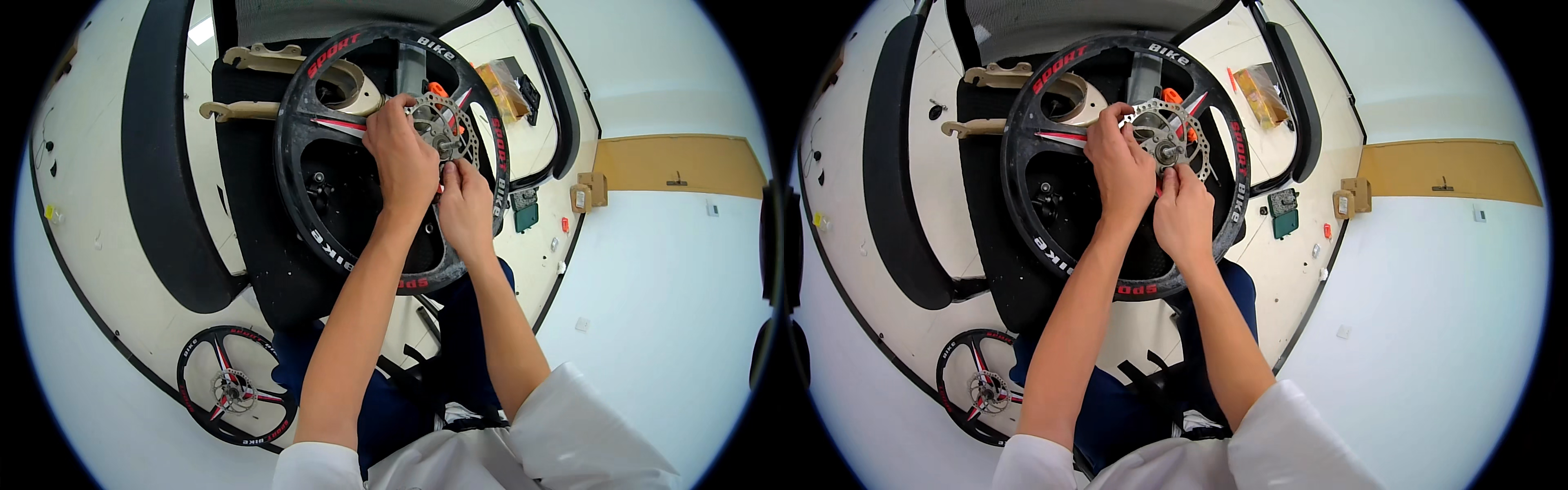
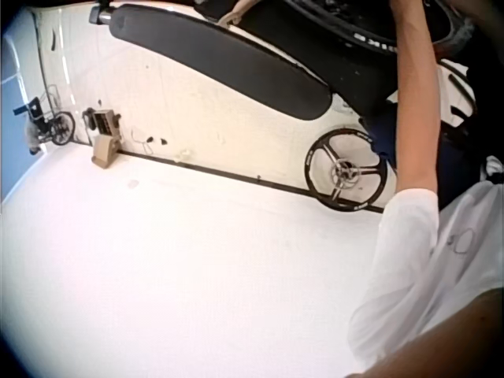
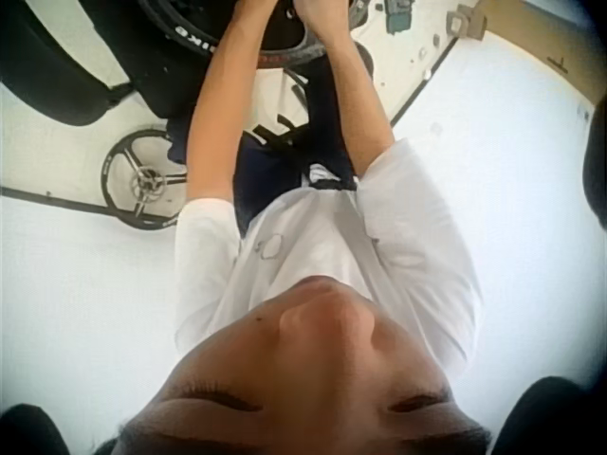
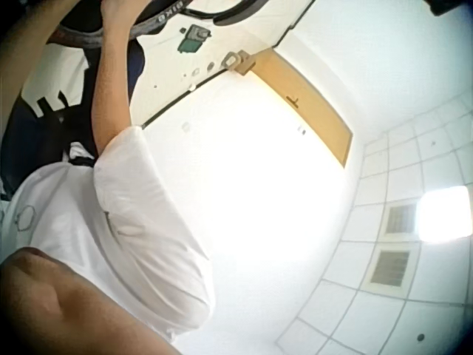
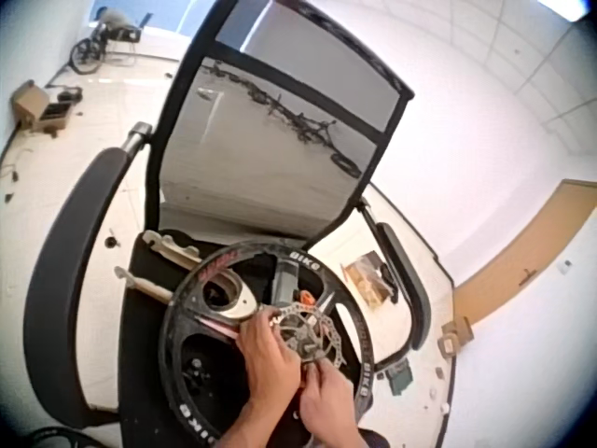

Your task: The person assembles a bicycle wheel by attaching the disc brake rotor to the hub using an Allen key. They position the rotor, insert bolts, and tighten them while seated on the floor.

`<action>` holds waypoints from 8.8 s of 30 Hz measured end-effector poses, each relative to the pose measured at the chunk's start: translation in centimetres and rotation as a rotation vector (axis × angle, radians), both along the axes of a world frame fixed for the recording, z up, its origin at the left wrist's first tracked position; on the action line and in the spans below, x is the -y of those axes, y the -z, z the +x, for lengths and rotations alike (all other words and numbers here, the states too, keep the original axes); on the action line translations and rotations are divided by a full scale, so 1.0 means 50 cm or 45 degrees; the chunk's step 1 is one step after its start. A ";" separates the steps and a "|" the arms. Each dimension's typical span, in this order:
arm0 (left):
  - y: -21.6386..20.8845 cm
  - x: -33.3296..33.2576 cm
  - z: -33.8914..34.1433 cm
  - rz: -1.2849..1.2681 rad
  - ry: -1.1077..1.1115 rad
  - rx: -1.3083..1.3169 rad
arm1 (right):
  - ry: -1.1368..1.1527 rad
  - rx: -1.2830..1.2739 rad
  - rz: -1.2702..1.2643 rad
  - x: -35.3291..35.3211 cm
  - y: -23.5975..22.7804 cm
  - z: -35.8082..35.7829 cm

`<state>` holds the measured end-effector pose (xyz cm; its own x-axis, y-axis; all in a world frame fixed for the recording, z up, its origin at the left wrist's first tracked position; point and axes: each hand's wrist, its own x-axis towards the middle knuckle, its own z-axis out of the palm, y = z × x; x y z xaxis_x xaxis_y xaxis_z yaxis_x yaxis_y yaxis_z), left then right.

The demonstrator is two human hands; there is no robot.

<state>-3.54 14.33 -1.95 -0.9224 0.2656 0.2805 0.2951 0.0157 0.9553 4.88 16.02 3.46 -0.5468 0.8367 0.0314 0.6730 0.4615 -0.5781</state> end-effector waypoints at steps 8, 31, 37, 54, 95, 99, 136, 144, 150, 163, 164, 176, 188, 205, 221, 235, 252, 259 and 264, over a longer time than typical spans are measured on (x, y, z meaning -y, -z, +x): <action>0.003 0.002 -0.006 0.042 0.016 -0.010 | -0.223 -0.021 -0.441 -0.031 -0.035 0.036; -0.006 0.007 -0.009 -0.060 -0.007 -0.030 | -0.703 0.053 0.119 -0.124 -0.015 0.064; -0.011 0.017 -0.018 -0.066 0.067 0.070 | -0.597 0.052 -0.056 -0.136 -0.053 0.051; -0.166 0.048 -0.156 -0.763 0.645 0.313 | 0.198 -0.799 -1.373 -0.147 -0.009 0.089; -0.023 0.088 -0.016 0.020 0.324 0.511 | -0.966 0.186 -0.324 -0.177 -0.045 0.032; -0.013 0.085 -0.017 0.025 0.291 0.481 | -0.995 0.281 -0.258 -0.170 -0.055 0.026; -0.001 0.046 0.028 0.267 -0.061 0.420 | -1.079 0.300 0.801 -0.186 -0.009 0.049; 0.009 0.043 0.037 0.337 -0.083 0.454 | -0.732 0.258 0.765 -0.121 0.030 0.059; 0.005 0.039 0.035 0.323 -0.117 0.380 | -0.525 0.291 0.633 -0.086 0.027 0.054; 0.018 0.037 0.026 0.253 -0.057 0.449 | -0.201 -0.896 -1.165 -0.213 -0.059 0.077; 0.017 0.040 0.027 0.251 -0.054 0.464 | -0.048 -1.210 -1.478 -0.193 -0.074 0.063; -0.004 0.047 0.028 0.267 -0.003 0.605 | -0.203 -1.336 -1.383 -0.168 -0.021 0.047; 0.019 0.047 0.022 0.220 -0.015 0.504 | -0.751 0.164 -0.211 -0.194 -0.050 0.055; -0.011 0.048 0.056 0.386 -0.099 0.625 | -0.268 -0.268 -0.924 -0.131 -0.022 0.098; -0.054 0.072 0.102 0.395 -0.068 0.903 | -0.724 0.204 -0.321 -0.159 -0.089 0.060; -0.046 0.075 0.090 0.361 -0.061 0.944 | -1.144 0.356 0.142 -0.168 -0.045 0.035; -0.045 0.068 0.092 0.337 -0.108 0.890 | -1.879 0.360 0.773 -0.241 -0.039 -0.019; -0.043 0.070 0.091 0.249 -0.132 0.857 | -2.083 0.456 0.794 -0.265 -0.038 -0.047; -0.048 0.072 0.090 0.344 -0.125 0.973 | -1.948 0.491 0.767 -0.242 -0.040 -0.034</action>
<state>0.97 10.71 0.46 -0.9006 0.1868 -0.3924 -0.4300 -0.2519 0.8670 3.17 28.11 5.48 -0.8381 -0.5100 -0.1935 -0.5181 0.8552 -0.0096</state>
